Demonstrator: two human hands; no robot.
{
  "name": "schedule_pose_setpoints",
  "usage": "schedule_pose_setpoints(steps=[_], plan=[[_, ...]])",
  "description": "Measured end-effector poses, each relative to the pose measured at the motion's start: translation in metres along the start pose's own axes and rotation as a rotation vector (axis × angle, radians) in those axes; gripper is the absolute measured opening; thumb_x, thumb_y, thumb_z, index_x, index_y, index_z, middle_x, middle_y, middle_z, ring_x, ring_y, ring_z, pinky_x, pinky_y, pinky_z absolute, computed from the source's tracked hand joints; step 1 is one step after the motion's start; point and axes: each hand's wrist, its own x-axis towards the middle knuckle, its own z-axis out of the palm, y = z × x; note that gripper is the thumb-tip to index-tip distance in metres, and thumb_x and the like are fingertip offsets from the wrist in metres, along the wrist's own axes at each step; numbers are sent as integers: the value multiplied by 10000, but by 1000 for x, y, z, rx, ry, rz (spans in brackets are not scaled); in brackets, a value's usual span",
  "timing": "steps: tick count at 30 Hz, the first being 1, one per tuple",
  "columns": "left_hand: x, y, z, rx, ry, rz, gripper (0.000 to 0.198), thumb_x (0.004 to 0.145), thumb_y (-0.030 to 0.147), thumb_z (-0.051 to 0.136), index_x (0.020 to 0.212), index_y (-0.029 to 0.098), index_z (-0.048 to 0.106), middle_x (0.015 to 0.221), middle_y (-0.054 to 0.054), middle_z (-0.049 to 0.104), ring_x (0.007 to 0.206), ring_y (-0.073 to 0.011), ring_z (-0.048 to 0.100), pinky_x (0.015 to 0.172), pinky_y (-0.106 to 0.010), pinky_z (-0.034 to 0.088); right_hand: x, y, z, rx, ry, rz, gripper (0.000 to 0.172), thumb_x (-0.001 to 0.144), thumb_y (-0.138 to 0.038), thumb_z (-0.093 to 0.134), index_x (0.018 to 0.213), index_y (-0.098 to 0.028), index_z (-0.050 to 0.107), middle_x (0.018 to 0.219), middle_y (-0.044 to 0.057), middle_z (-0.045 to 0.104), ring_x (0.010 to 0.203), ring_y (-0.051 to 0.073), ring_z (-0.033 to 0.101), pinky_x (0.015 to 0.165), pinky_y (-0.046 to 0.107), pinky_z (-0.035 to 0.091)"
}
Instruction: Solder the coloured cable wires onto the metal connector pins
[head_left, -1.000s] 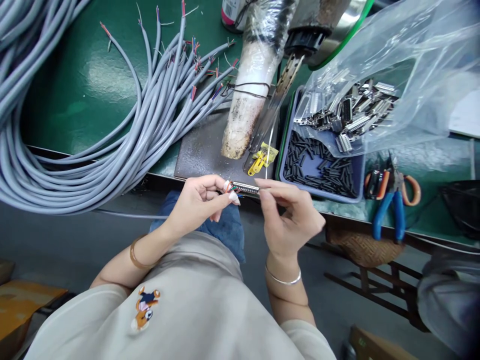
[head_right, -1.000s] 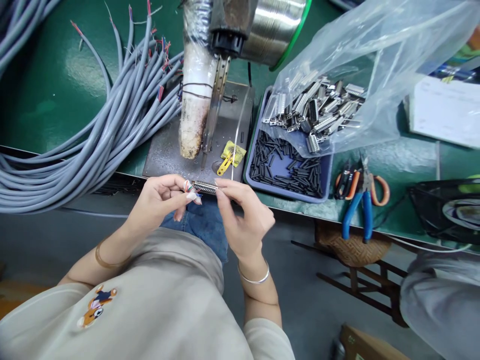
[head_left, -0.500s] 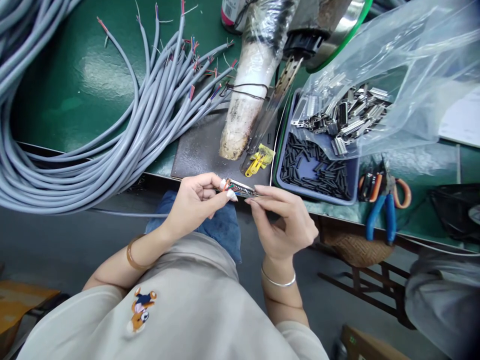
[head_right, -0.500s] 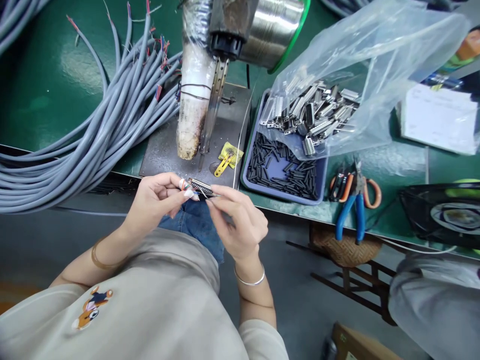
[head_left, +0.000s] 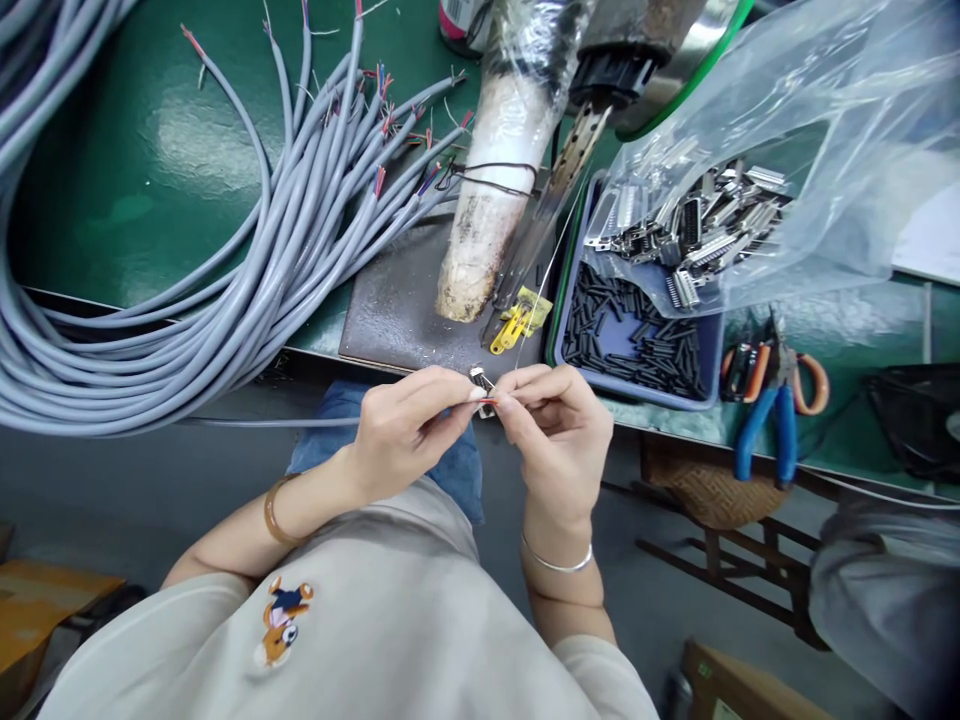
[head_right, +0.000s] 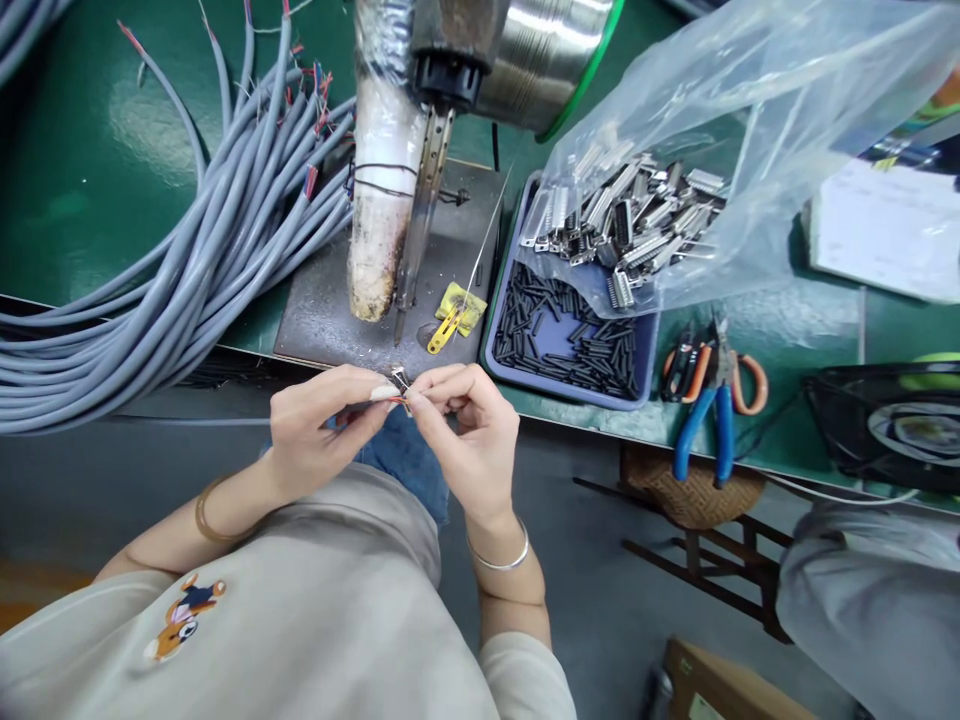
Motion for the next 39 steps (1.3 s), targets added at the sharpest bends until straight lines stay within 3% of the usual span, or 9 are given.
schedule_pose_setpoints(steps=[3, 6, 8, 13, 16, 21, 39], plan=[[-1, -1, 2, -6, 49, -31, 96, 884, 91, 688, 897, 182, 713, 813, -35, 773, 629, -87, 649, 524, -166, 451, -2, 2, 2, -1, 72, -36, 157, 908, -126, 726, 852, -210, 606, 853, -29, 712, 564, 70, 627, 512, 198, 521], [-1, -1, 1, -78, 106, -193, 38, 880, 129, 721, 881, 165, 707, 740, -8, 729, 520, -56, 560, 476, -156, 414, -8, 7, 3, -77, 284, -163, 143, 911, -120, 724, 928, -229, 634, 931, -19, 720, 569, 88, 659, 482, 222, 539], [0, 0, 0, -134, 142, -300, 45, 881, 174, 738, 854, 159, 705, 687, 11, 689, 478, -46, 514, 449, -154, 396, -13, 10, 3, -152, 347, -215, 142, 902, -129, 734, 929, -234, 644, 970, -1, 733, 605, 114, 688, 488, 248, 558], [4, 4, -2, -229, 145, -413, 86, 875, 218, 750, 828, 160, 705, 690, 10, 672, 474, -48, 502, 426, -152, 386, -19, 14, 5, -255, 187, -190, 130, 892, -129, 746, 911, -228, 663, 1037, 39, 783, 858, 198, 783, 758, 367, 672], [5, 5, -2, -210, 123, -418, 72, 849, 206, 764, 816, 162, 717, 663, 12, 664, 498, -62, 529, 458, -157, 425, -15, 15, 7, -314, 202, -250, 139, 903, -113, 730, 937, -233, 667, 1031, 33, 801, 918, 198, 792, 805, 366, 675], [8, 4, 0, -129, 107, -434, 45, 805, 152, 751, 771, 160, 725, 624, 24, 656, 493, -61, 521, 489, -160, 451, -6, 16, 6, -549, 233, -463, 227, 859, -54, 765, 958, -236, 672, 1047, 19, 819, 910, 170, 797, 800, 297, 655], [24, 2, 1, 111, 142, -328, 74, 793, 161, 714, 731, 171, 676, 562, 48, 602, 486, -61, 538, 486, -152, 458, 13, 10, 2, -434, 160, -383, 201, 844, -79, 781, 884, -236, 661, 1043, 17, 808, 882, 177, 777, 727, 316, 642]])
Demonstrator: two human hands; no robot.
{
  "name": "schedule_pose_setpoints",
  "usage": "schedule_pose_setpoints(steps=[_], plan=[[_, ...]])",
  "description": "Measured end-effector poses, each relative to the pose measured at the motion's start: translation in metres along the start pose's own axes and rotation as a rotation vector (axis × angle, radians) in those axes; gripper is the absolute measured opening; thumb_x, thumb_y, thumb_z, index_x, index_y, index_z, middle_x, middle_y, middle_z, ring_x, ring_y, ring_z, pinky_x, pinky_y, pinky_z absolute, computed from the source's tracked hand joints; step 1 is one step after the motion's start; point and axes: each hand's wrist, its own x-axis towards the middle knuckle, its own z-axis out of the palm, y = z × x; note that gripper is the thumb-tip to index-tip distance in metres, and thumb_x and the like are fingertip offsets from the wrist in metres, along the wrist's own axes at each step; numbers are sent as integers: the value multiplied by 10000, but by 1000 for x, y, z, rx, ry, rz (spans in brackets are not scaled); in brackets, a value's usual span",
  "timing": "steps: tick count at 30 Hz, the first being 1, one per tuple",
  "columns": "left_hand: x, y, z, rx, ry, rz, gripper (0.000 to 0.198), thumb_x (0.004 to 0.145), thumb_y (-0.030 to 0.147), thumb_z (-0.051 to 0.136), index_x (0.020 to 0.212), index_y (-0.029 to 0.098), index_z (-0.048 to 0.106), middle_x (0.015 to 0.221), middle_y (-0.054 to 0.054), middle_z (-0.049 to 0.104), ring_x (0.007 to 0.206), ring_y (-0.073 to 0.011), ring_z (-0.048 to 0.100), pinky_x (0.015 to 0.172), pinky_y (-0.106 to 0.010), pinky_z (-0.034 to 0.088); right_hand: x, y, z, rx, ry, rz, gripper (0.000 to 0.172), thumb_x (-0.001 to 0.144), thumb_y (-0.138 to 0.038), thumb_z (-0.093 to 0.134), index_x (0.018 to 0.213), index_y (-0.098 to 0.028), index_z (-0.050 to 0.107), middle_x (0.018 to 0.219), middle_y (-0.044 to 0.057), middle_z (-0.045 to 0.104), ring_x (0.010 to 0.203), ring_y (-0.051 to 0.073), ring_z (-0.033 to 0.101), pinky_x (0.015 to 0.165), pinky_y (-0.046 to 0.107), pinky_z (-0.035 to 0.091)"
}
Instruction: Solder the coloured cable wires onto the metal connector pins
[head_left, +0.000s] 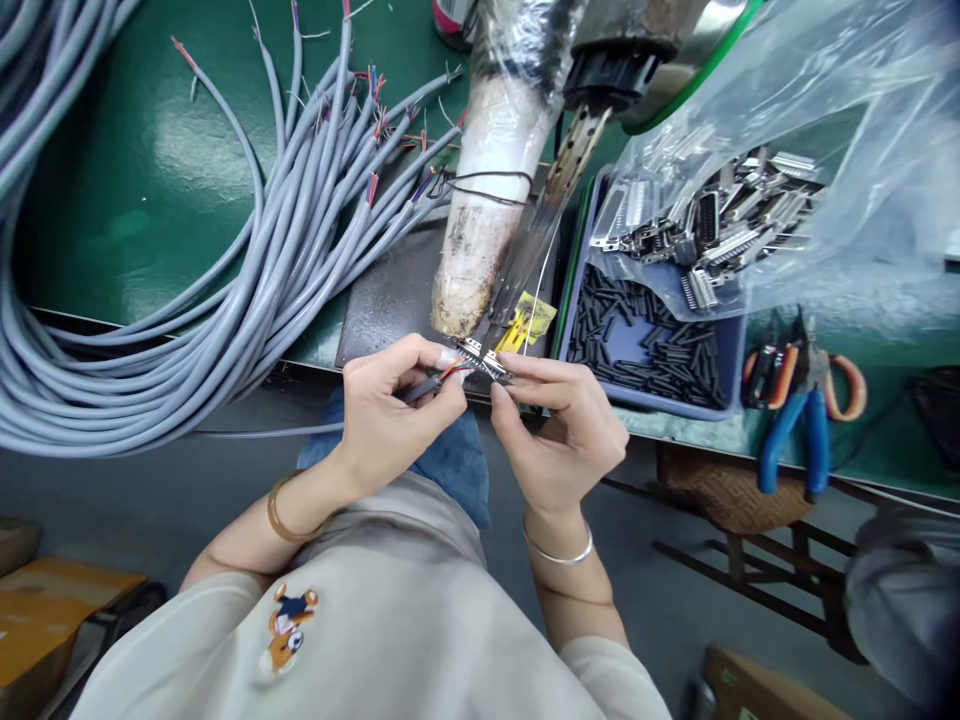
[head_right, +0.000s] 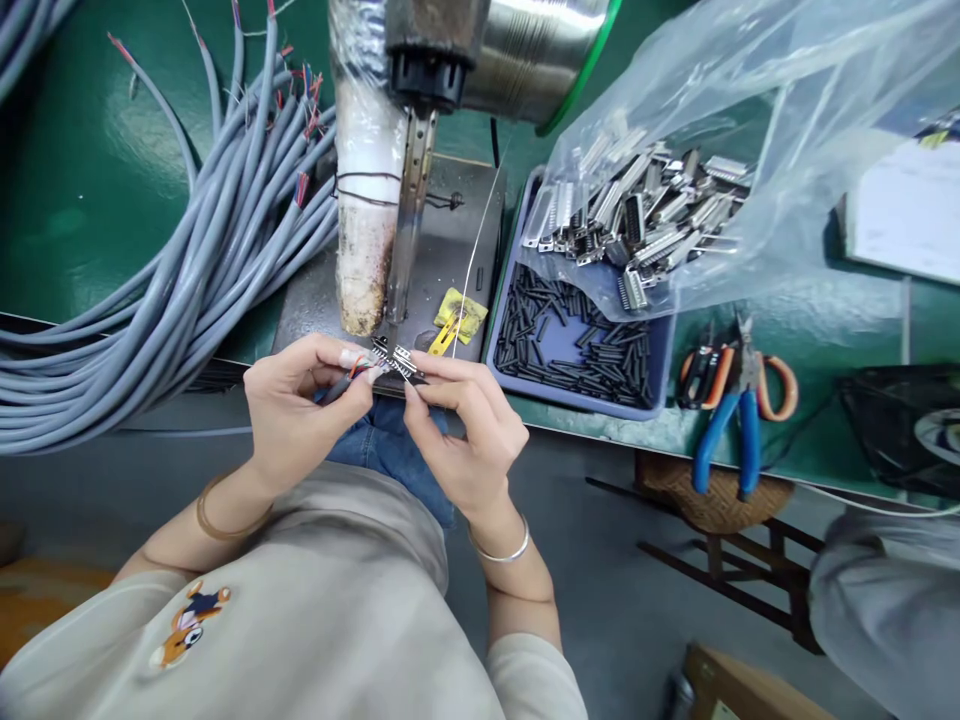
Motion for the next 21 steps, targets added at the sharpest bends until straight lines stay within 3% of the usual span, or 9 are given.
schedule_pose_setpoints(steps=[12, 21], plan=[[5, 6, -1, -26, -9, 49, 92, 774, 105, 720, 741, 179, 677, 586, 55, 629, 458, -45, 504, 472, -146, 436, 7, 1, -3, -30, 8, -35, 224, 818, -66, 820, 903, -237, 703, 1021, 8, 805, 892, 178, 782, 782, 321, 648], [6, 11, -4, -67, -63, -154, 89, 745, 165, 751, 687, 170, 684, 580, 24, 605, 516, -73, 528, 468, -162, 433, 1, 0, -6, -135, -29, -135, 233, 826, -88, 812, 897, -252, 663, 1065, 9, 811, 887, 168, 796, 759, 285, 660]])
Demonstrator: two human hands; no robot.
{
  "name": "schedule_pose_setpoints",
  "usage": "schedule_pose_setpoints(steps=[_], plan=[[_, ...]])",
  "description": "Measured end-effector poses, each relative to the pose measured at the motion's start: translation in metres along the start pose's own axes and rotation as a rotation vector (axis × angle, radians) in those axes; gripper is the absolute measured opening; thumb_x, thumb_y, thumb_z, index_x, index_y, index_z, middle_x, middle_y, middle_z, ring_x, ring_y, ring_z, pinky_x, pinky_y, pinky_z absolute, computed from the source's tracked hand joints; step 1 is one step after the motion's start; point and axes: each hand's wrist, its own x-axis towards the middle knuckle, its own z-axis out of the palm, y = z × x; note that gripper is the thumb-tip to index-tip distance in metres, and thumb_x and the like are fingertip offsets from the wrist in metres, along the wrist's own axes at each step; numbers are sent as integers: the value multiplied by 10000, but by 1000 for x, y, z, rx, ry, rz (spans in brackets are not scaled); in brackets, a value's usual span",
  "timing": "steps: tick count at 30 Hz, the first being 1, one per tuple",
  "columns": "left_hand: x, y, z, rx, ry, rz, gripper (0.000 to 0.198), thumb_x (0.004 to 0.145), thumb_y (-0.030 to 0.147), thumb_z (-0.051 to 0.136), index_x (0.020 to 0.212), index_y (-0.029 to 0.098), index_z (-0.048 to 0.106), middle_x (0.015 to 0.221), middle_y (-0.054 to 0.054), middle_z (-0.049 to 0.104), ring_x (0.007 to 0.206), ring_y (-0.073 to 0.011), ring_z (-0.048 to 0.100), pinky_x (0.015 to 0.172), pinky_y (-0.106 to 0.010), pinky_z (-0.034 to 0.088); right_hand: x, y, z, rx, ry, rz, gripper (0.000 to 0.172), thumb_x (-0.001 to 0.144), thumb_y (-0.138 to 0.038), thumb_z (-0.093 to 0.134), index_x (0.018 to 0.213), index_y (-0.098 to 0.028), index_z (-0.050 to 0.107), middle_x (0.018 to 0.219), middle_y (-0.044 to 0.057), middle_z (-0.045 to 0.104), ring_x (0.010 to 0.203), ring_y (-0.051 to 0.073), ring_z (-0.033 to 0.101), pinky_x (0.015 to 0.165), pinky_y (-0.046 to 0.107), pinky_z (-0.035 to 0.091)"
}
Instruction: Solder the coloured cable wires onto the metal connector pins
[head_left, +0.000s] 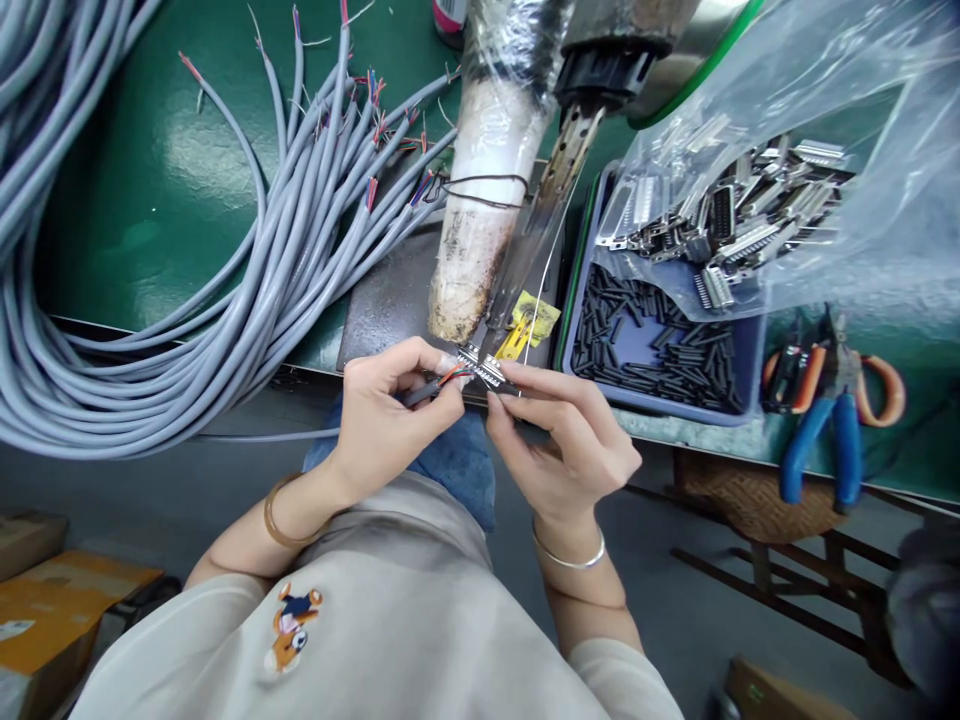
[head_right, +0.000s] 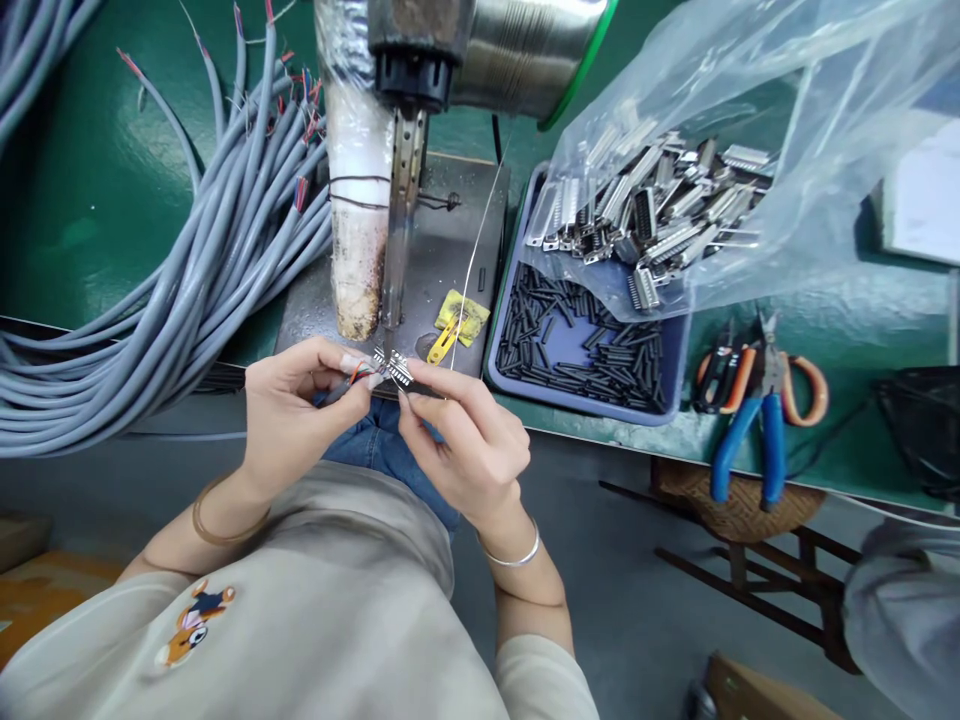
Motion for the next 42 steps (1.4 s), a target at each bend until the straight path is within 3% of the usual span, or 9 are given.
schedule_pose_setpoints(steps=[15, 26, 42], plan=[[-2, -2, 2, -16, 30, 56, 55, 771, 164, 733, 727, 169, 700, 608, 25, 631, 503, -63, 500, 471, -165, 425, 6, -2, 5, -11, 48, 30, 189, 854, -117, 808, 916, -251, 690, 1011, 9, 801, 875, 176, 782, 773, 316, 653], [0, -2, 1, -48, 7, -38, 70, 737, 166, 739, 693, 167, 685, 592, 25, 604, 496, -56, 479, 453, -159, 385, 1, 2, 6, -57, 39, -50, 207, 839, -108, 803, 903, -258, 675, 1029, 4, 813, 839, 162, 792, 762, 278, 650], [-2, -2, 2, -48, 44, 25, 64, 766, 182, 742, 717, 170, 701, 599, 24, 623, 501, -60, 493, 453, -163, 393, 5, -3, 8, -33, 69, 20, 216, 830, -104, 822, 897, -254, 682, 998, 5, 801, 840, 165, 776, 759, 294, 643]])
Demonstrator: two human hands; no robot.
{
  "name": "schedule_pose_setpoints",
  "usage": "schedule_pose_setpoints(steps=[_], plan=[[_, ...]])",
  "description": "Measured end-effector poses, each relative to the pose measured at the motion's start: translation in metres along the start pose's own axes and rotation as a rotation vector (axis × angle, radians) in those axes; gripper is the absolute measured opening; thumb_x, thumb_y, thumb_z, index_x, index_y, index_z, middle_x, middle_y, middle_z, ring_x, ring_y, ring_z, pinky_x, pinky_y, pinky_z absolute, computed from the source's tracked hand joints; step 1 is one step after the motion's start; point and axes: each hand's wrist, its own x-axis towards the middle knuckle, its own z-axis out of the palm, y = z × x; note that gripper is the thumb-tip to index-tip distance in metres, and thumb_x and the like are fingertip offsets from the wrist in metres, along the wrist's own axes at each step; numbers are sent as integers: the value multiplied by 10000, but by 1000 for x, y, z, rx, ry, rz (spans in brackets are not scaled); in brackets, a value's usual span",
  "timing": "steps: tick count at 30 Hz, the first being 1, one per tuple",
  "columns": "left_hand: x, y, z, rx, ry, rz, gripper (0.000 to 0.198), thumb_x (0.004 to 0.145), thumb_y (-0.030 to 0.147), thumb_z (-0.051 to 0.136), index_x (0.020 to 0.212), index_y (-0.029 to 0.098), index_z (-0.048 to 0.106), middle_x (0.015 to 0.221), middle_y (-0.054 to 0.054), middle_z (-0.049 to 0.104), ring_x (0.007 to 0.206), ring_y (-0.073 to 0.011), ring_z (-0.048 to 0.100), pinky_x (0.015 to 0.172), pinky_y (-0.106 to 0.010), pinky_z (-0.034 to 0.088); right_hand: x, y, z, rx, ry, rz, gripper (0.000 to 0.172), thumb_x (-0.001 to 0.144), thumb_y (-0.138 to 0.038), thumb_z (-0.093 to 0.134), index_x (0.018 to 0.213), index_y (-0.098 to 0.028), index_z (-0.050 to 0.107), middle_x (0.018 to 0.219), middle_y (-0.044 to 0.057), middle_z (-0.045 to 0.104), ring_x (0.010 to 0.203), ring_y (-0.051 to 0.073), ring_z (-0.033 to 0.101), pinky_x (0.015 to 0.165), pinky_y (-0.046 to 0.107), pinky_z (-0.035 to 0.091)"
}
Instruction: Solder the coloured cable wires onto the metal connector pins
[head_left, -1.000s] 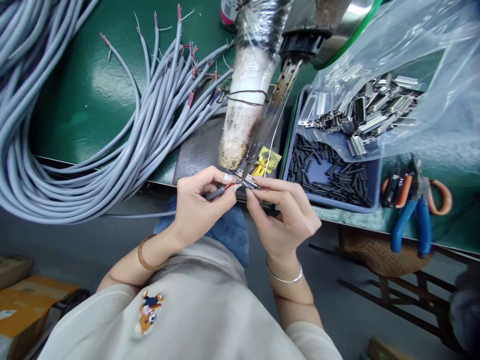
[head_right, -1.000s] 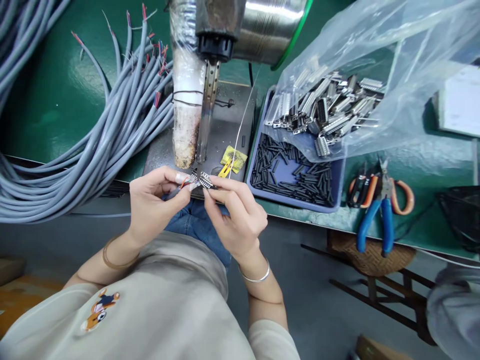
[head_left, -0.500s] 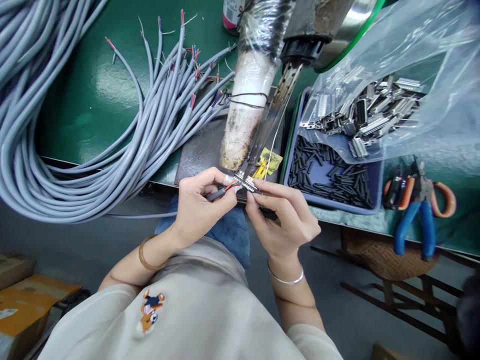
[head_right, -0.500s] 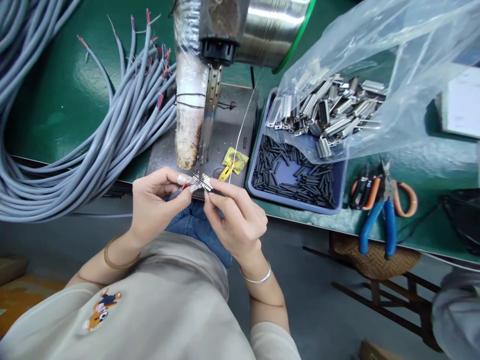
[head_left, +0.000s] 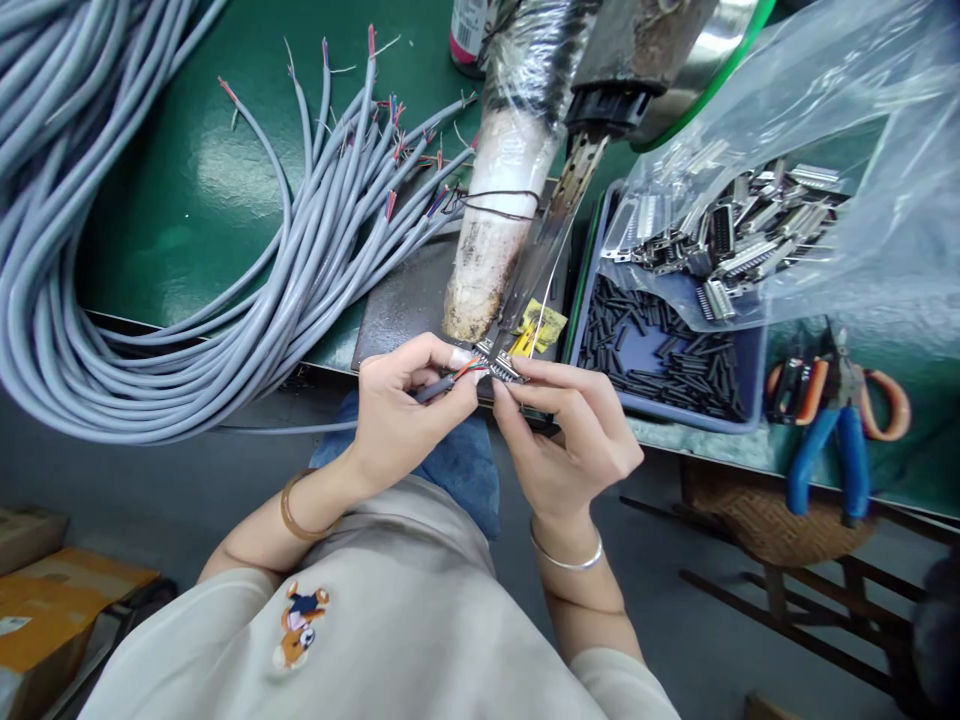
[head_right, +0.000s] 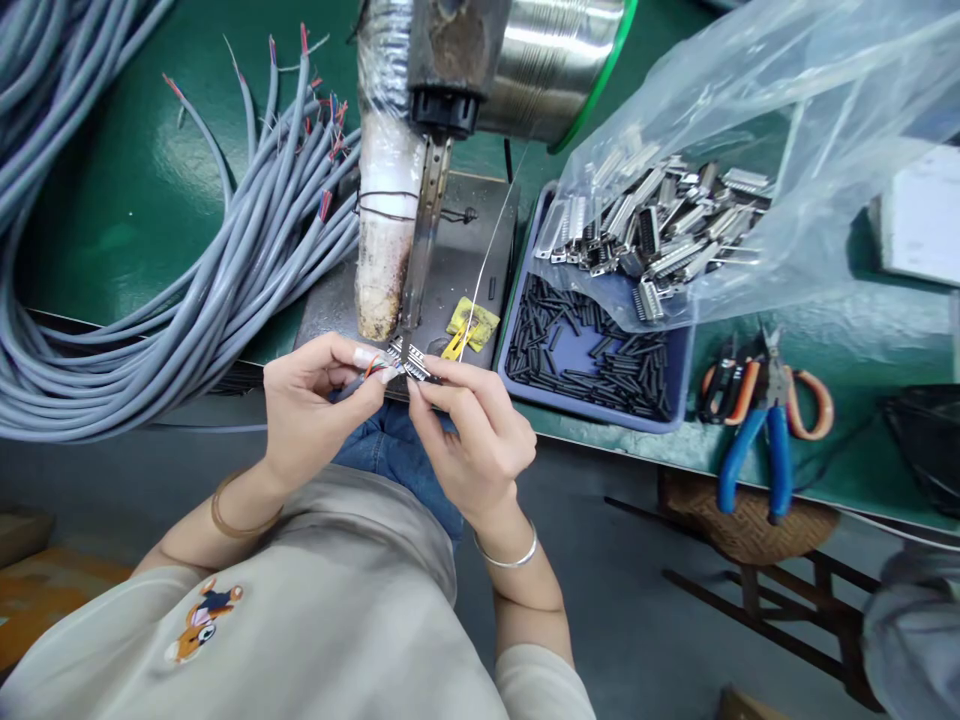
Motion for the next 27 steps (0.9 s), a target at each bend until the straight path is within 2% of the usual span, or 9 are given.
schedule_pose_setpoints(steps=[6, 22, 27], plan=[[-1, 0, 1, -34, -5, -37, 89, 757, 174, 743, 695, 170, 681, 588, 24, 610, 496, -60, 484, 446, -166, 386, -3, 2, 0, 15, -19, 11, 208, 836, -111, 819, 888, -243, 666, 987, 10, 801, 825, 155, 774, 734, 280, 635], [1, 3, 1, -13, -1, -9, 81, 770, 166, 726, 706, 166, 675, 577, 43, 571, 478, -46, 426, 452, -165, 352, -1, 0, 1, 5, 19, -20, 209, 826, -101, 825, 882, -230, 670, 991, 20, 807, 833, 157, 780, 756, 265, 637], [0, -1, 0, -28, -37, -73, 108, 757, 144, 726, 681, 160, 651, 599, 38, 578, 487, -42, 427, 466, -166, 352, -3, 1, 0, -27, -5, -47, 215, 841, -99, 801, 851, -235, 635, 990, 19, 817, 803, 152, 784, 723, 256, 637]])
